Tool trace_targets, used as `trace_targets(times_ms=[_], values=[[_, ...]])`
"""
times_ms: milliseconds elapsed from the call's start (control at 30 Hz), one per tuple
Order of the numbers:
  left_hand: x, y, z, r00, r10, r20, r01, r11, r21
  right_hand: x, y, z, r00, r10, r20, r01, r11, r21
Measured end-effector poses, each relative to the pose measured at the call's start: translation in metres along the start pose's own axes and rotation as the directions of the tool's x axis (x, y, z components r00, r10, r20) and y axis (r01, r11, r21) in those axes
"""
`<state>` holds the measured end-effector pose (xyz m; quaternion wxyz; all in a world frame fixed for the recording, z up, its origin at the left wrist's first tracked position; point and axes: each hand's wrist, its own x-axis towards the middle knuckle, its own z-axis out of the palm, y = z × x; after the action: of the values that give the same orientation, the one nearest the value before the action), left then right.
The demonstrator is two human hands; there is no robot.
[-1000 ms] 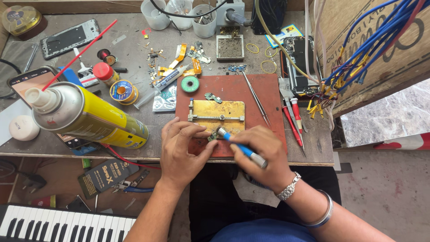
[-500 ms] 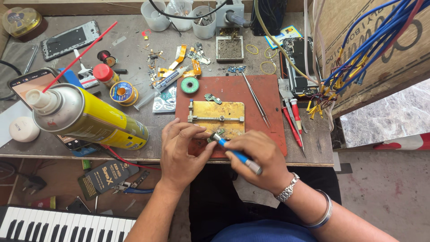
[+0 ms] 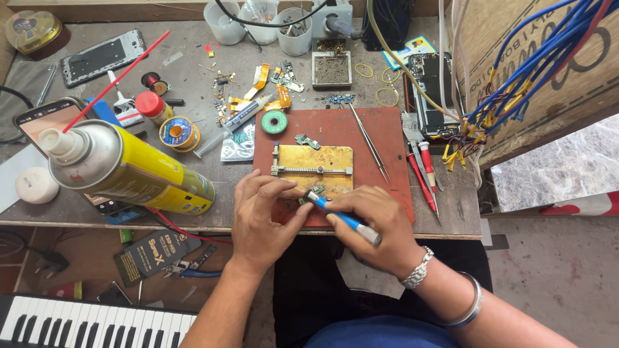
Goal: The person works on a small phone motherboard clamped to a repair board, using tweezers to position and reposition components on the board. They pick up a soldering iron and work on the board, then apply flux from a syringe onto the board.
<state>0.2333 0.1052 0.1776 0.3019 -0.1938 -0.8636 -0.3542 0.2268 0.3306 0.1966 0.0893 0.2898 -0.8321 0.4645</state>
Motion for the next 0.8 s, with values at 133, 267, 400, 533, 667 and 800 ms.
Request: trace_targets(times_ms=[133, 267, 400, 533, 667, 800], values=[[-0.001, 0.001, 0.002, 1.000, 0.002, -0.007, -0.002, 1.000, 0.002, -0.001, 0.016, -0.003, 0.904, 0.402, 0.144, -0.426, 0.824, 0.373], [-0.001, 0.000, 0.001, 1.000, 0.015, -0.021, -0.015, 1.000, 0.017, -0.002, 0.023, -0.003, 0.928, 0.341, -0.150, -0.242, 0.859, 0.451], [-0.002, 0.000, 0.002, 1.000, 0.016, -0.022, -0.015, 1.000, 0.012, -0.005, 0.012, -0.001, 0.948, 0.286, -0.137, -0.243, 0.933, 0.267], [-0.001, 0.000, 0.001, 0.999, 0.023, -0.025, -0.023, 1.000, 0.021, -0.001, 0.000, 0.001, 0.997, 0.014, -0.070, -0.013, 1.000, 0.015], [-0.001, 0.001, 0.001, 1.000, 0.015, -0.021, -0.014, 1.000, 0.016, 0.003, -0.006, 0.005, 0.981, -0.114, -0.160, 0.095, 0.988, -0.121], [0.000, 0.002, 0.000, 1.000, 0.011, -0.016, -0.011, 1.000, 0.017, 0.001, -0.005, 0.007, 0.975, -0.068, -0.211, 0.048, 0.994, -0.099]])
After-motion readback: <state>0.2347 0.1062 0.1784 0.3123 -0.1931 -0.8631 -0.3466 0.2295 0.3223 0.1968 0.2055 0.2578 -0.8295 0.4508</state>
